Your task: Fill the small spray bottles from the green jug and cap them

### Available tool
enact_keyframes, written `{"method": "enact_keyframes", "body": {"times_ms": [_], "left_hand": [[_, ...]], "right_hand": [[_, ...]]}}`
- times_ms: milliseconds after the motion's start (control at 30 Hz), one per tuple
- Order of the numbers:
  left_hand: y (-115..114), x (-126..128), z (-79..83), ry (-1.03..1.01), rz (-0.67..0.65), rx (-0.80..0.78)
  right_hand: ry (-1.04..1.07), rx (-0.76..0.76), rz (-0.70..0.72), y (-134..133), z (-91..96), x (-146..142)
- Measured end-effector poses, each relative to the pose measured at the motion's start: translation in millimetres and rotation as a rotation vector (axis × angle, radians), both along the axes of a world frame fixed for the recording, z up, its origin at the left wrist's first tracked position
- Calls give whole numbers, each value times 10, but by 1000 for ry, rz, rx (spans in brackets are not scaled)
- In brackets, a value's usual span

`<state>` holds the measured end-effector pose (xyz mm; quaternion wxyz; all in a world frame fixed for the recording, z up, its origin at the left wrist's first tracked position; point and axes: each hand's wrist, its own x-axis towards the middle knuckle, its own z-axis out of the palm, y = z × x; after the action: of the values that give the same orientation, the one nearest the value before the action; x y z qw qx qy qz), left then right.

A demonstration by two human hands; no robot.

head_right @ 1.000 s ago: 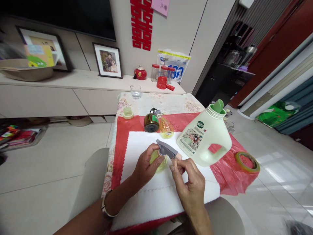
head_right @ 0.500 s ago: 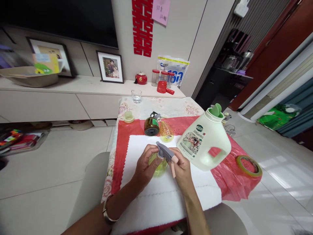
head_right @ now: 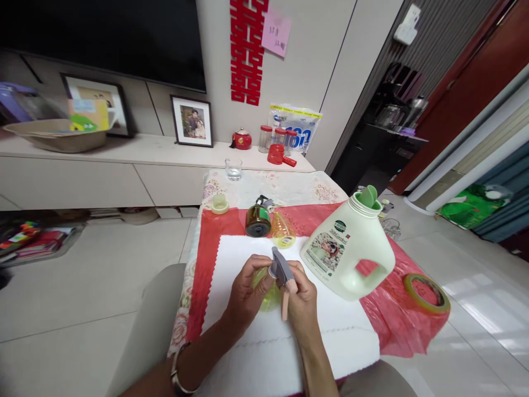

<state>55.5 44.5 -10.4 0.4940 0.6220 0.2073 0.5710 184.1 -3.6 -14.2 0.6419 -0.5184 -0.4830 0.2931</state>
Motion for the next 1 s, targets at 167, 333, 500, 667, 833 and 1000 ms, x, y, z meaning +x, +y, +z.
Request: {"method": "enact_keyframes", "body": {"times_ms": [167, 333, 500, 667, 833, 1000], "left_hand": [[16, -16, -17, 25, -12, 15], [20, -11, -13, 34, -46, -30], [13, 6, -18, -48, -67, -99], [28, -7, -16, -66, -70, -79], [37, -61, 27, -39, -98, -43], [18, -47, 4, 30, -45, 118]], "right_hand": [[45, 11, -30, -9, 10, -77], [60, -22, -20, -16, 5, -83], [87, -12, -28, -10, -16, -94], [139, -9, -131, 4, -73, -170], [159, -10, -189, 23, -95, -225], [164, 3, -248, 22, -83, -300]]}}
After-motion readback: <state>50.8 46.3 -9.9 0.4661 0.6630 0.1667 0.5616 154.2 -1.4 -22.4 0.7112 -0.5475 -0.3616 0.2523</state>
